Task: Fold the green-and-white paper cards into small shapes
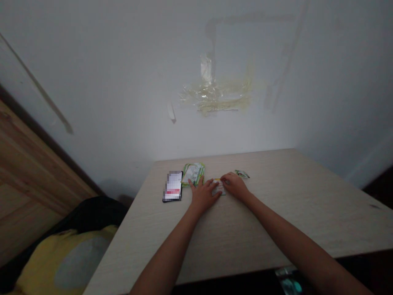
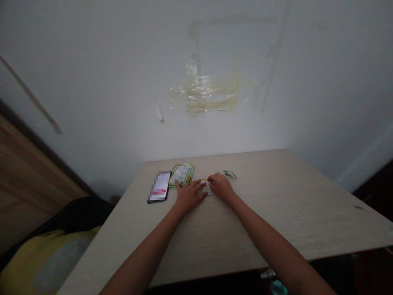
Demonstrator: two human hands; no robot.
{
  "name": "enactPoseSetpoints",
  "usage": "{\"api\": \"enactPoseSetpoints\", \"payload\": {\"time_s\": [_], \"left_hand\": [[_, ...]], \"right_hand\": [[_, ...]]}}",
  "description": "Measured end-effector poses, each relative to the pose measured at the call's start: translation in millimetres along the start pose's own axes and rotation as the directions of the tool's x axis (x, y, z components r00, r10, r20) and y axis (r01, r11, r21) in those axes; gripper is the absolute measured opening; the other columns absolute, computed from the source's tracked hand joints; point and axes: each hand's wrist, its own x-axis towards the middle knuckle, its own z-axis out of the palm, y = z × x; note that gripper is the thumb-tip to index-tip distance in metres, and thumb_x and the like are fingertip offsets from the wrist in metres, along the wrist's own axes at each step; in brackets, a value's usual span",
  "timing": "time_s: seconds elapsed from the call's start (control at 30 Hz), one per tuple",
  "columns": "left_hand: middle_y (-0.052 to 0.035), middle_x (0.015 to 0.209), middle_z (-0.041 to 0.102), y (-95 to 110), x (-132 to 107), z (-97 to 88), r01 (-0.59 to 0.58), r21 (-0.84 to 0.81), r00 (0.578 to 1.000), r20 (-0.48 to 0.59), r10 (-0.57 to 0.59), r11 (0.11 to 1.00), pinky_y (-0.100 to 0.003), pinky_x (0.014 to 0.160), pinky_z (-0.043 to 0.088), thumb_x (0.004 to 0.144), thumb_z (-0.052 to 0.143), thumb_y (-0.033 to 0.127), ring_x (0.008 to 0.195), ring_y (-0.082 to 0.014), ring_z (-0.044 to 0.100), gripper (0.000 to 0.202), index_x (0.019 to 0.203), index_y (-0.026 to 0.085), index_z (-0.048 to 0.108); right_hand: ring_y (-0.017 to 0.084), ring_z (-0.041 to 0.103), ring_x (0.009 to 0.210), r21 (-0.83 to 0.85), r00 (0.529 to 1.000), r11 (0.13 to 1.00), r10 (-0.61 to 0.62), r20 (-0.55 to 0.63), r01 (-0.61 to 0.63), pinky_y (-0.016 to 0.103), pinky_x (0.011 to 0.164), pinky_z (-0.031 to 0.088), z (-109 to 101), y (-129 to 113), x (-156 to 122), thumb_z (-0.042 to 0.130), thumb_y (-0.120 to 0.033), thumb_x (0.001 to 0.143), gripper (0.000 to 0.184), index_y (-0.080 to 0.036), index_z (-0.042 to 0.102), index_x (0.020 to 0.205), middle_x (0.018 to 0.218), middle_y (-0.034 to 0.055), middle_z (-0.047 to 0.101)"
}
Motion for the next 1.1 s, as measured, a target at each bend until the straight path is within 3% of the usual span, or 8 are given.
{"api": "enactPoseSetpoints", "payload": {"time_s": [0.47, 1.1], "left_hand": [[0.0057, 0.14, 0.053, -1.1, 0.7, 2.5, -0.026, -0.005, 0.999, -0.027, 0.026, 1.0, -0.075, 0.101, -0.017, 0.087, 0.041, 0.062, 0.143, -0.0335, 0.021, 0.045, 0.13, 0.05, 0.048], [0.0045, 0.141, 0.052, 0.5, 0.1, -0.2, -0.001, -0.001, 1.0, -0.011, 0.001, 1.0, -0.074, 0.102, -0.015, 0.087, 0.04, 0.064, 0.142, -0.0345, 0.023, 0.045, 0.128, 0.047, 0.052]], "right_hand": [[0.018, 0.058, 0.087, 0.093, 0.986, 0.984, -0.159, 0.052, 0.154, 0.031, 0.083, 0.044, -11.8, -2.6, -7.0, 0.055, -0.007, 0.076, 0.025, -0.018, 0.065, 0.095, 0.09, 0.0057, 0.066], [0.018, 0.056, 0.081, 0.215, 0.98, 0.965, -0.174, 0.092, 0.151, 0.03, 0.078, 0.044, -29.8, -14.6, -26.5, 0.054, -0.006, 0.071, 0.021, -0.019, 0.056, 0.086, 0.083, 0.0035, 0.062]]}}
